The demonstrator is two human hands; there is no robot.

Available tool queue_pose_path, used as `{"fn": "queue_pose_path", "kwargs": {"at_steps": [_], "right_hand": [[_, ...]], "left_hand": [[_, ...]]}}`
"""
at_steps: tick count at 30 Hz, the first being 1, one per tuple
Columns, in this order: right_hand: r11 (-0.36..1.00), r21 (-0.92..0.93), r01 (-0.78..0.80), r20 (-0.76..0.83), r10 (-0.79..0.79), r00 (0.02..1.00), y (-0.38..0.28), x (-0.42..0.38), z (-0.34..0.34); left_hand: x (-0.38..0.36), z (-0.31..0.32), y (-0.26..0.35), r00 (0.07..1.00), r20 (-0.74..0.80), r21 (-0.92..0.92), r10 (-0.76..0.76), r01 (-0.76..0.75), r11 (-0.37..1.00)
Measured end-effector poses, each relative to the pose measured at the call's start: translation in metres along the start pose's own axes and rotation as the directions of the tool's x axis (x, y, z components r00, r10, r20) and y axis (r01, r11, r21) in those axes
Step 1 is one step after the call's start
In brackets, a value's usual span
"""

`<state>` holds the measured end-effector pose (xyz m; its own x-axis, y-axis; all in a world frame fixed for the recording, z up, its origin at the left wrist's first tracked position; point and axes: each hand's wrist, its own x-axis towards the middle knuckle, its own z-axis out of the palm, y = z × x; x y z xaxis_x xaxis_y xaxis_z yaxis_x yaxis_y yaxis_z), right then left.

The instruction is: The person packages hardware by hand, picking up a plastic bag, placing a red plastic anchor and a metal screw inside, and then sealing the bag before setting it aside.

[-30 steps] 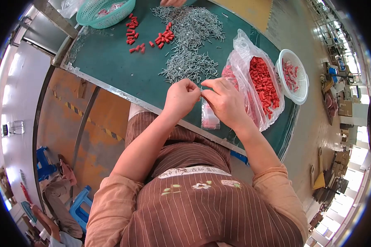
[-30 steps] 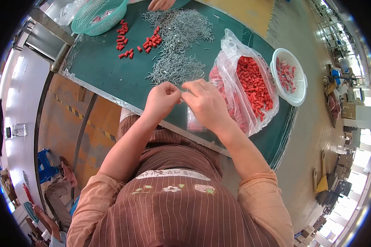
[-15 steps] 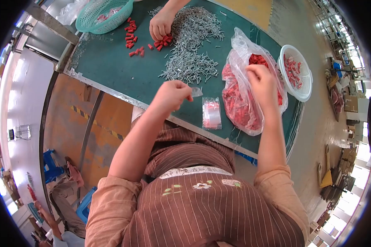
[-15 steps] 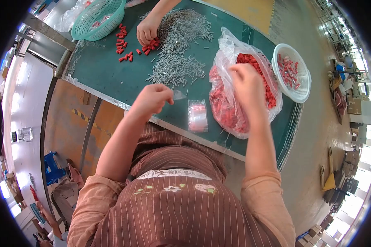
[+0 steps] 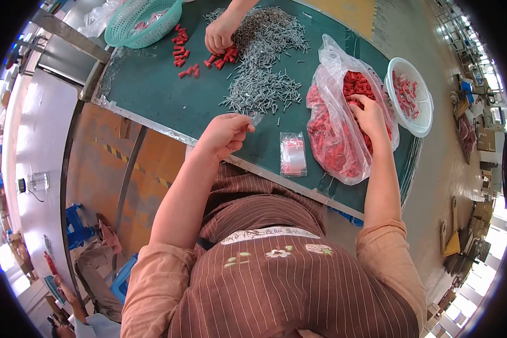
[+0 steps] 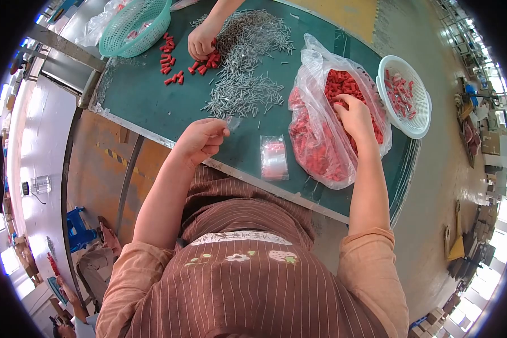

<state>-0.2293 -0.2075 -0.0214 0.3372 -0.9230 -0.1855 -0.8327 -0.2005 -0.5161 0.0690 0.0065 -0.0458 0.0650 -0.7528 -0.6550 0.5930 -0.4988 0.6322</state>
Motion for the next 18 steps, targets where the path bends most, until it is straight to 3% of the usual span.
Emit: {"fn": "queue_pose_path", "kwargs": {"at_steps": [3,4,5,7,8,9,11,13,16,18], "right_hand": [[0.998,0.021,0.058,-0.032,-0.058,0.998,0.011,-0.001,0.0],[0.943,-0.285,0.171,-0.095,-0.206,0.974,0.005,-0.009,-0.007],[0.961,-0.272,0.055,-0.091,-0.082,0.992,-0.028,-0.029,-0.017],[0.98,-0.169,0.109,-0.043,-0.118,0.992,0.005,-0.01,-0.006],[0.96,-0.203,0.191,0.004,-0.194,0.981,0.026,0.002,-0.004],[0.953,-0.177,0.244,-0.014,-0.25,0.968,0.06,0.025,0.003],[0.947,-0.161,0.278,-0.019,-0.285,0.958,0.103,0.048,0.001],[0.934,-0.207,0.291,-0.082,-0.312,0.946,0.105,0.045,-0.003],[0.964,-0.136,0.228,-0.09,-0.241,0.966,0.126,0.065,-0.003],[0.996,-0.043,0.072,-0.071,-0.075,0.995,0.129,0.065,-0.002]], "left_hand": [[0.006,-0.003,-0.004,1.0,0.021,0.03,0.005,-0.005,1.0],[0.012,-0.005,-0.009,0.999,0.021,0.066,-0.025,0.023,0.998],[0.019,-0.006,-0.017,1.0,-0.009,0.187,-0.002,0.004,0.982],[0.017,0.001,-0.021,0.989,-0.079,0.347,0.124,-0.089,0.934],[0.018,0.008,-0.025,0.962,-0.108,0.415,0.249,-0.184,0.891],[0.013,0.014,-0.017,0.952,-0.154,0.405,0.263,-0.182,0.896],[0.043,0.017,-0.037,0.896,-0.094,0.486,0.434,-0.339,0.805],[0.037,0.024,-0.034,0.909,-0.066,0.463,0.412,-0.337,0.82],[0.016,0.026,-0.03,0.851,-0.094,0.499,0.517,-0.41,0.764],[0.011,0.025,-0.032,0.834,-0.078,0.542,0.547,-0.425,0.725]]}}
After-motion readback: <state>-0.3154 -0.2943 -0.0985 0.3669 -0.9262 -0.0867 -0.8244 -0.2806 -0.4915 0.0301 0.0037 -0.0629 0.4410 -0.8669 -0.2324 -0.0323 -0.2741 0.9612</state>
